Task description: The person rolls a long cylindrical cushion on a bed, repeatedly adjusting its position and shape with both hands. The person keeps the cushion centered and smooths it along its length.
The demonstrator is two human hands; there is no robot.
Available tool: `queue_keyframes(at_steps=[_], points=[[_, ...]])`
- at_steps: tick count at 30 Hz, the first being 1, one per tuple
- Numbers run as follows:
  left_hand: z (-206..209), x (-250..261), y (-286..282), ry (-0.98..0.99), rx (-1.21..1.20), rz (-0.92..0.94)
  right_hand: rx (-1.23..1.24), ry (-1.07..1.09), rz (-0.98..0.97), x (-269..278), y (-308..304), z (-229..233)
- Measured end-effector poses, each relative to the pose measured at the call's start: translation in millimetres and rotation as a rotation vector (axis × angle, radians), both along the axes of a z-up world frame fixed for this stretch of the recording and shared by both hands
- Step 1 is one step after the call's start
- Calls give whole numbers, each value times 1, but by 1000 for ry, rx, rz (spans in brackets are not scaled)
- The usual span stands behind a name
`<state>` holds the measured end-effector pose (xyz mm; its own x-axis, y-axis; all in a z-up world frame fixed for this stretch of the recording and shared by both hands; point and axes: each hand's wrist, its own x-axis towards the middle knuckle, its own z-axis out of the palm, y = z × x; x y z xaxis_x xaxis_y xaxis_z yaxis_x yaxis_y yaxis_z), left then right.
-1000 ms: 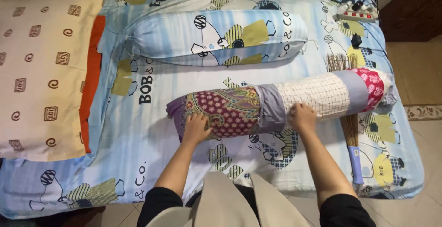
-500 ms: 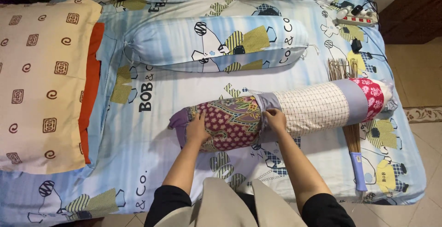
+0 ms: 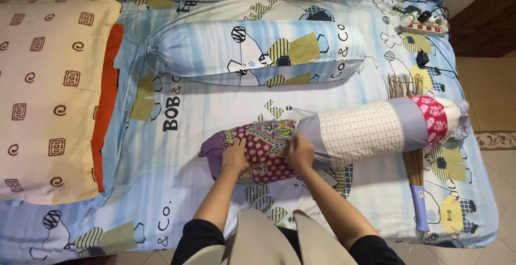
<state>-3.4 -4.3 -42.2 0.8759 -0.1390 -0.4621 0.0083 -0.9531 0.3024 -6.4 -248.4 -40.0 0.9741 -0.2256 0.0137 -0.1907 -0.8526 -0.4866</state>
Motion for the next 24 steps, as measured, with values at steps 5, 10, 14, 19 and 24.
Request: queue_keyframes(at_steps=[5,10,14,19,24], points=[[-1,-4,-1,-3,-7,-13,-86,90,177,-2,-38,-4],[7,-16,2,-3,-35,1,31,246,-14,31,-46,35],[9,-26,3,-20,-34,0,82,333,-155,56,-48,-42],[0,-29,2,-8,-33,-2,14,300,-57,22,-30,-29],[1,-32,-1,-8,-6,-44,115,310,22,0,-51,1]])
